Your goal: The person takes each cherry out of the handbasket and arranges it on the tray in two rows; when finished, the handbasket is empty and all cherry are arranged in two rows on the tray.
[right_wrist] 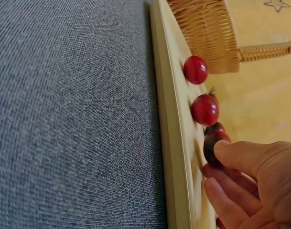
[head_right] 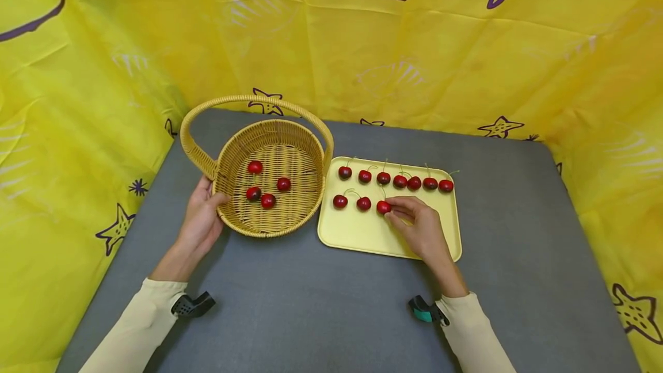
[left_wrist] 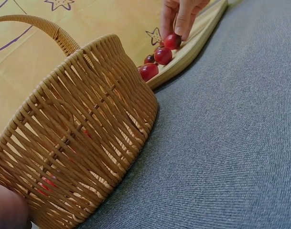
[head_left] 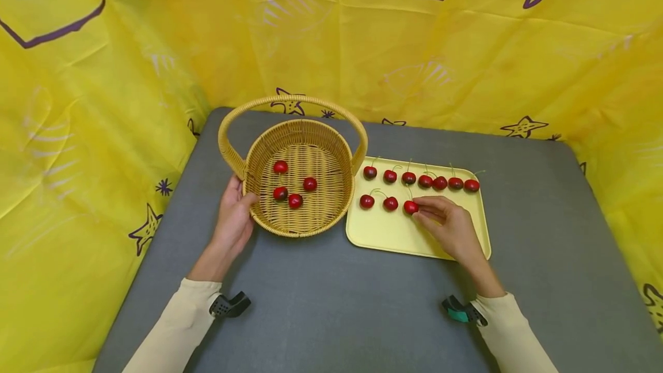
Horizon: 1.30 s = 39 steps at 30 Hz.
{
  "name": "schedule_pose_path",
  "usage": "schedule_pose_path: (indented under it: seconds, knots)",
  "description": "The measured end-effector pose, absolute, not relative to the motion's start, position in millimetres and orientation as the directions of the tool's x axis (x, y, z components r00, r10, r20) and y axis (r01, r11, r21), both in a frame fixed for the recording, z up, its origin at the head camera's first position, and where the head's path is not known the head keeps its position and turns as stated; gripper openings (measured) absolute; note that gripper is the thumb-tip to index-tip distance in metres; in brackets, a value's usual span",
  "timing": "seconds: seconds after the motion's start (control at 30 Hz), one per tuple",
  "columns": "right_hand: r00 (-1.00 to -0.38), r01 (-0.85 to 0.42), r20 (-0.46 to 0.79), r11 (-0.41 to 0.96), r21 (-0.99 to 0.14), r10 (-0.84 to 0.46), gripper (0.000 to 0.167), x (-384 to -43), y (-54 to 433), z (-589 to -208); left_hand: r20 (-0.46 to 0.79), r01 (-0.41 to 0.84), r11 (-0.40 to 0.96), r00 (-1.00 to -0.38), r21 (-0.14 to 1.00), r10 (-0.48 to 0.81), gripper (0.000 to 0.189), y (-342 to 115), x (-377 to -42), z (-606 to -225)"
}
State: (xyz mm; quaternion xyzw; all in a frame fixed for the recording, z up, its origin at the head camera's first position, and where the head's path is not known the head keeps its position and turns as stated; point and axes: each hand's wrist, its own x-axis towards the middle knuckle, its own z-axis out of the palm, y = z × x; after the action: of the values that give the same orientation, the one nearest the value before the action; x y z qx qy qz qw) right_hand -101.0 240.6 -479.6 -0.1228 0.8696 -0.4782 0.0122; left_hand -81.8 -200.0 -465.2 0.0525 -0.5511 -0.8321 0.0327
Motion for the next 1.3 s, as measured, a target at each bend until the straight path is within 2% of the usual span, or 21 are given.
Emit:
schedule_pose_path:
  seconds: [0.6,1.3]
  knots:
    - [-0.939,-0.341,0.232,0.604,-0.720,-0.253,0.031,-99.4,236.9,-479.4,-0.058,-0.010,-0.393,-0.992,0.919,-0.111,0.082,-200.4,-81.3,-464.6]
    - [-0.950,-0.307,0.193,0.621,-0.722,-0.246,0.033,-98.7,238.6,-478.9,-0.059,-0.014,-0.392,-0.993,0.920,-0.105,0.083,-200.5,-80.9,-464.1]
